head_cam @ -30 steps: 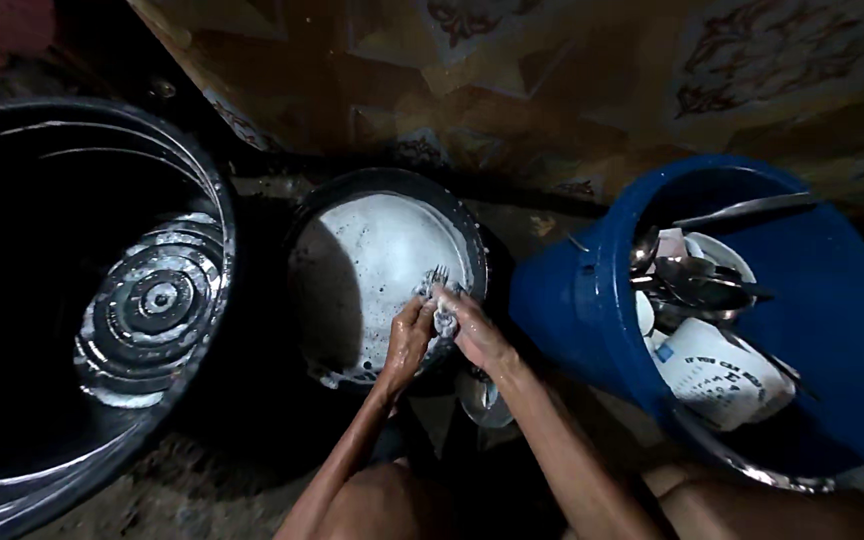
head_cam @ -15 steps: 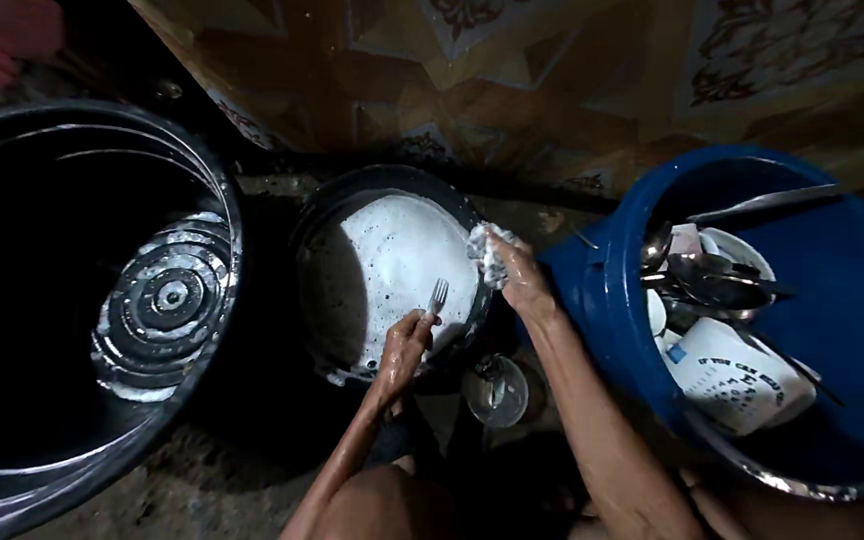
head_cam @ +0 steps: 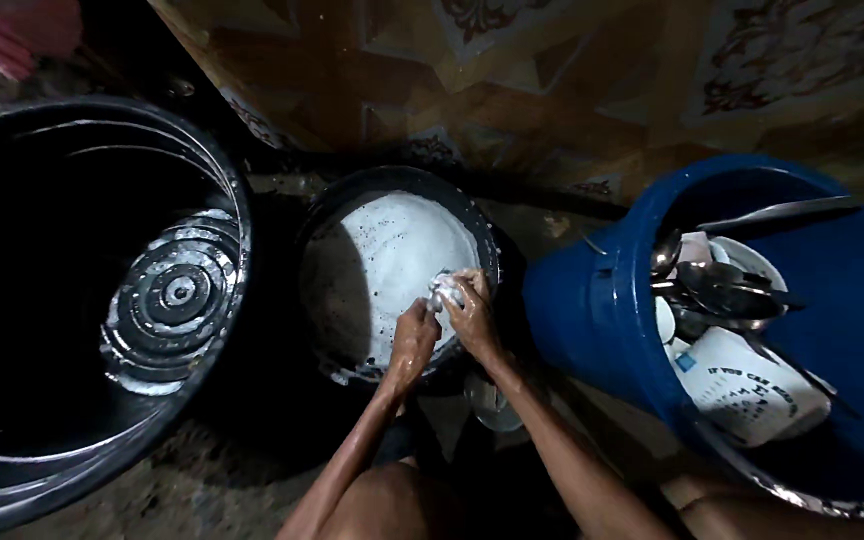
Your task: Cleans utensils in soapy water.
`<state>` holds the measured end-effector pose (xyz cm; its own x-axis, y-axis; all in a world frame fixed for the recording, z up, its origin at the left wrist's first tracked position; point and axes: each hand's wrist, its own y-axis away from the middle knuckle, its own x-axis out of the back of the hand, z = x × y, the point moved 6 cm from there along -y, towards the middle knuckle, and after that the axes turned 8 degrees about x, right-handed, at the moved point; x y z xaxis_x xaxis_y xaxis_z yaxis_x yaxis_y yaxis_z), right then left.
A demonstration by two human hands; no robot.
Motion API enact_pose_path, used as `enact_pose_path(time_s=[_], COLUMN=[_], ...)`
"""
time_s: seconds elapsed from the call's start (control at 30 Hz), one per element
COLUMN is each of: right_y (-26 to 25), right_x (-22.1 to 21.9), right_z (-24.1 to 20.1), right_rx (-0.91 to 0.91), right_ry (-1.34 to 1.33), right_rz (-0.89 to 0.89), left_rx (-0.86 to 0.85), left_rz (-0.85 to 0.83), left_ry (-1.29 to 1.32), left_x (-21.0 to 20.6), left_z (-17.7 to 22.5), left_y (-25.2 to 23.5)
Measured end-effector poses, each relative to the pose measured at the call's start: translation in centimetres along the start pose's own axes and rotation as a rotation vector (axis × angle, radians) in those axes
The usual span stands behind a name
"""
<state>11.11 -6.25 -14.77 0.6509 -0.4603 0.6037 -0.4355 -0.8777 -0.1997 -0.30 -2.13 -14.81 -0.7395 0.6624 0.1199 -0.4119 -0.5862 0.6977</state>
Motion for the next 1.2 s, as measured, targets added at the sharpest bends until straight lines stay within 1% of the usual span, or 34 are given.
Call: enact_pose_path(time_s=[0.1,0.23,0.33,0.37,0.4,0.47,0.5,0.57,0.6,0.63,0.67,0.73,0.83,0.87,0.93,1.0,1.03,1.1,1.13,1.17,1.2], right_y=[-0.6,1.0,0.5,-0.3,-1.3,-2.7,-2.5,-1.0,0.0,1.0,1.7,2.2,-0.1,-0.7,-0.7,-0.3,0.0,-0.2,-0.6,-1.0,-1.1], right_x=[-0.2,-0.3,-0.1,0.3,0.8,1.3,1.3,0.5,-0.3,-1.0,-1.5,-1.7,-1.2,-0.9,-1.5,-2.4,-2.6,-2.4,-2.1,-1.8,-1.7], right_z=[0.8,-1.1,-0.6,0.2,1.3,3.3,3.9,4.0,3.5,2.7,1.8,1.5,2.3,2.6,2.3,0.9,0.2,-0.5,-0.9,-1.1,-1.3], right_rx=[-0.045,0.041,0.057,-0.001,-0.096,-0.356,-0.500,-0.791,-0.876,-0.905,-0.896,-0.871,-0.807,-0.806,-0.833,-0.823,-0.815,-0.769,-0.727,-0.684,-0.659], right_ry=[0.045,0.039,0.069,0.068,0.032,-0.186,-0.332,-0.596,-0.671,-0.744,-0.783,-0.789,-0.728,-0.707,-0.684,-0.668,-0.659,-0.599,-0.558,-0.519,-0.488], right_rz=[0.019,0.003,-0.014,-0.027,-0.029,0.010,0.049,0.047,0.016,-0.042,-0.074,-0.029,0.082,0.131,0.177,0.135,0.126,0.076,0.010,-0.089,-0.208], left_rx=[-0.021,-0.043,-0.029,-0.021,-0.013,-0.020,-0.017,-0.017,-0.013,0.000,0.016,0.043,0.005,-0.012,-0.031,-0.020,-0.011,-0.026,-0.057,-0.085,-0.095], left_rz=[0.020,0.027,0.012,0.000,-0.017,-0.028,-0.035,-0.055,-0.068,-0.080,-0.089,-0.133,-0.206,-0.211,-0.149,-0.074,-0.063,-0.047,0.001,0.061,0.084], left_ry=[-0.099,-0.123,-0.129,-0.125,-0.111,-0.020,0.047,0.164,0.188,0.192,0.192,0.170,0.140,0.140,0.139,0.158,0.156,0.053,-0.031,-0.100,-0.127], left_x=[-0.1,0.1,-0.3,-0.5,-0.6,-0.1,0.1,0.0,-0.4,-0.8,-1.0,-1.2,-1.2,-1.4,-1.4,-1.1,-0.8,0.6,1.8,3.1,3.9], left_z=[-0.4,-0.9,-1.0,-1.1,-1.2,-1.4,-1.4,-1.3,-1.2,-1.1,-1.1,-1.6,-2.4,-2.6,-2.2,-1.4,-1.2,-1.0,-0.6,0.0,0.5], left_y=[0.2,0.1,0.1,0.1,0.2,0.4,0.5,0.1,-0.2,-0.4,-0.5,-0.2,0.2,0.4,0.4,-0.1,-0.2,-0.2,-0.2,-0.5,-1.1])
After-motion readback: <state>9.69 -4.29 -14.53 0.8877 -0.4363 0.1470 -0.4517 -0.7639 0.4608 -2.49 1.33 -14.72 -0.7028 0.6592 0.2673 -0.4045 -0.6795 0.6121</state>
